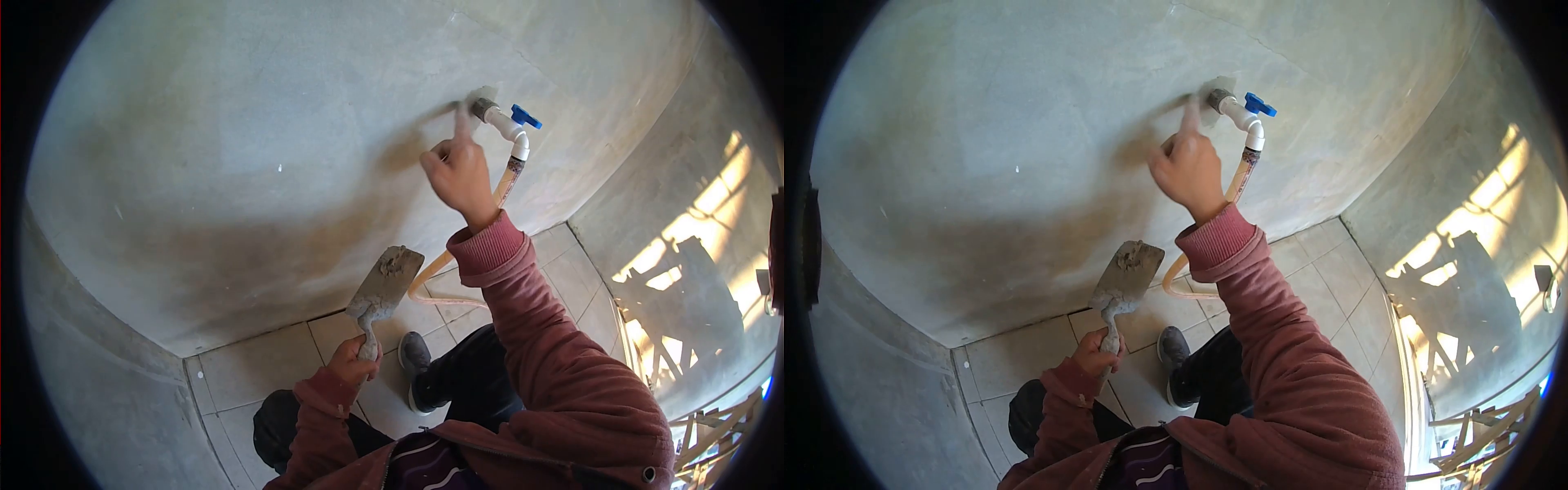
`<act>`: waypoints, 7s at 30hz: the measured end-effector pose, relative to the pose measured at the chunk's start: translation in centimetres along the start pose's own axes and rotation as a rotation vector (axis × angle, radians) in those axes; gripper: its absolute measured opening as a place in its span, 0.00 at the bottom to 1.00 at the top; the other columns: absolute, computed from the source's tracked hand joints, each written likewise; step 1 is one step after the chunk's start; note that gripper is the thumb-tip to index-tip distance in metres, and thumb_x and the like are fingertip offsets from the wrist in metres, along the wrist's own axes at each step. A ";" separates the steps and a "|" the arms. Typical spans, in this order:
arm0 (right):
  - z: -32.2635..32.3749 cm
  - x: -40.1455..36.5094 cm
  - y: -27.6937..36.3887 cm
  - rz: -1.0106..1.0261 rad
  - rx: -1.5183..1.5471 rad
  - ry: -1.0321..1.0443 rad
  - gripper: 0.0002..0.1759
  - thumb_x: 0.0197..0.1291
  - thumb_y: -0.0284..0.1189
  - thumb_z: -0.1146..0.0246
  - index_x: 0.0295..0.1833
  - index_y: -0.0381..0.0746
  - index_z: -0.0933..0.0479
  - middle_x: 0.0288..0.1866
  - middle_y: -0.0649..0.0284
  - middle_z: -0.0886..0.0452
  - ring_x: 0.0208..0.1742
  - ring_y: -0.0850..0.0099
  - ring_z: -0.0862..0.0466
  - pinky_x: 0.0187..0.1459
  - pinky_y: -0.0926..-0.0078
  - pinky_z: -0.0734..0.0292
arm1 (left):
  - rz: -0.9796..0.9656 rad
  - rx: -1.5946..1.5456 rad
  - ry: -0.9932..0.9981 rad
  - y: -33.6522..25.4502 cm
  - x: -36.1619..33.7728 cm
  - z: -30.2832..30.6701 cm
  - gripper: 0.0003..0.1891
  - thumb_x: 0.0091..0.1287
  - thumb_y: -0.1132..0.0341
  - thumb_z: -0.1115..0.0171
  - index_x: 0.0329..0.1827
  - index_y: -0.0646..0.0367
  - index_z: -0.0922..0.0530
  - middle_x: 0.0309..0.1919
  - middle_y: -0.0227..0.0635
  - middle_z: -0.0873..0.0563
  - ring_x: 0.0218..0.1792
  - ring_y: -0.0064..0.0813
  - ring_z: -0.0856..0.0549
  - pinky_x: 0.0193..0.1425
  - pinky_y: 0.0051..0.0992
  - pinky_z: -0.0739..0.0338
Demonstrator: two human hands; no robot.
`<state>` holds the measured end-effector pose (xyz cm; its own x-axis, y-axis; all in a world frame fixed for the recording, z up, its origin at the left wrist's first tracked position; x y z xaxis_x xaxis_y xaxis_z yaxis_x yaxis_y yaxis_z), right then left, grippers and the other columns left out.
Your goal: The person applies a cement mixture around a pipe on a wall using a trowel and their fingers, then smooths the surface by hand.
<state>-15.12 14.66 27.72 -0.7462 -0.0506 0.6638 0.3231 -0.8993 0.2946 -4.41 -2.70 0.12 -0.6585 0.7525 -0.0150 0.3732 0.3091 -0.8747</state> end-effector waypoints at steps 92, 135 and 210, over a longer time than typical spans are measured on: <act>-2.9 -0.9 -4.5 -0.087 -0.256 0.069 0.51 0.49 0.26 0.44 0.68 0.21 0.72 0.18 0.52 0.23 0.21 0.66 0.20 0.25 0.71 0.26 | 0.041 0.056 0.035 1.0 0.5 0.4 0.10 0.47 0.79 0.46 0.34 0.61 0.28 0.22 0.30 0.26 0.21 0.21 0.26 0.24 0.23 0.30; -2.1 -13.6 -2.4 0.322 -0.069 0.351 0.34 0.38 0.17 0.41 0.58 0.43 0.29 0.53 0.50 0.34 0.47 0.55 0.24 0.46 0.63 0.24 | 0.069 -0.020 -0.132 -1.1 -0.3 -3.8 0.14 0.45 0.74 0.45 0.38 0.59 0.29 0.23 0.31 0.25 0.23 0.22 0.24 0.28 0.23 0.27; 2.7 3.2 -21.0 0.553 0.364 -0.459 0.20 0.35 0.23 0.39 0.41 0.43 0.21 0.52 0.61 0.26 0.49 0.64 0.28 0.45 0.68 0.34 | -0.251 -0.069 -0.879 1.5 -0.2 -9.3 0.14 0.50 0.71 0.43 0.40 0.63 0.30 0.24 0.38 0.23 0.26 0.31 0.20 0.33 0.33 0.18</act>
<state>-22.72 34.56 25.50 -0.1347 -0.1928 0.9720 0.8046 -0.5938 -0.0063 2.32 3.02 3.29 -0.9752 -0.0464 -0.2166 0.1718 0.4591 -0.8716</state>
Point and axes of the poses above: each hand's wrist, its own x-axis towards the middle knuckle, its own z-axis out of the back of the hand, y = z × x, the point moved 2 cm from there along x, towards the middle knuckle
